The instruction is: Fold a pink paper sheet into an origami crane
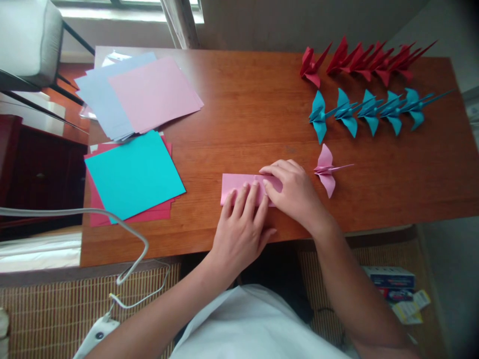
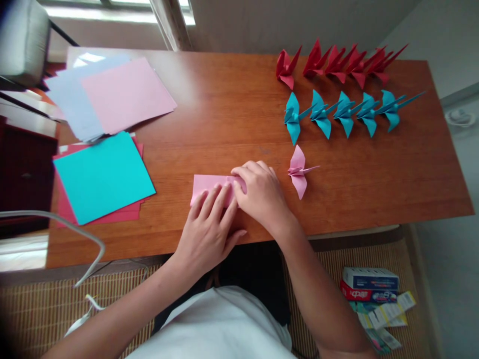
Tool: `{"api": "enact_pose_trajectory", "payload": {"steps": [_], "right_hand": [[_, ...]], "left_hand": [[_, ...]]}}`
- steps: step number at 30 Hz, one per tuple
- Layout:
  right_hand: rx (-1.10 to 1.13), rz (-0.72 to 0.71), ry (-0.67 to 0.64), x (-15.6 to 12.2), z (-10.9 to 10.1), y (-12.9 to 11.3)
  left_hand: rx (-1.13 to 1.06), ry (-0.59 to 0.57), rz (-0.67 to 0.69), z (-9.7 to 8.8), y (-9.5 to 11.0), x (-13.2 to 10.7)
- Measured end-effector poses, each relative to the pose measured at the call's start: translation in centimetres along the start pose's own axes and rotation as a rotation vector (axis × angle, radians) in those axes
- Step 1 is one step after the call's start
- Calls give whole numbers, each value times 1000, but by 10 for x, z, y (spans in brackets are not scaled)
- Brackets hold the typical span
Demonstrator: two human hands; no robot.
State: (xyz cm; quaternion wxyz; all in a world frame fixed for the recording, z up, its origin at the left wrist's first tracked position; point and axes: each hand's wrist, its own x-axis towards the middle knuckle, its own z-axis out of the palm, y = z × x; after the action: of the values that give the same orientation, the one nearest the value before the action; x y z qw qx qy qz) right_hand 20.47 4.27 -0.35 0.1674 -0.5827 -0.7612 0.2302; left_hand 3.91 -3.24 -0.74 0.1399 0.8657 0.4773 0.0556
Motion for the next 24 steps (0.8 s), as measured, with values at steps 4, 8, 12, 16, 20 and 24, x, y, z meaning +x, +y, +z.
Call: {"api": "enact_pose_trajectory", "payload": {"steps": [4,8,12,16,20,24], "right_hand": [[-34,-37,-68,11,3,-3],[-3,-22,-98,16,3,1],[64,-16,-102,18,1,4],[84,-10,-105,19,-1,4],[93,-19,-100,20,-3,3],[94,-25,-99,21,-3,4]], "left_hand": [[-1,-13,-9,-1,1,0],[-8,-31,-15,-2,1,0],[-22,-38,-24,-2,1,1],[-32,-36,-30,-2,1,1],[-29,-40,-32,-2,0,2],[-29,-32,-33,-3,0,3]]}}
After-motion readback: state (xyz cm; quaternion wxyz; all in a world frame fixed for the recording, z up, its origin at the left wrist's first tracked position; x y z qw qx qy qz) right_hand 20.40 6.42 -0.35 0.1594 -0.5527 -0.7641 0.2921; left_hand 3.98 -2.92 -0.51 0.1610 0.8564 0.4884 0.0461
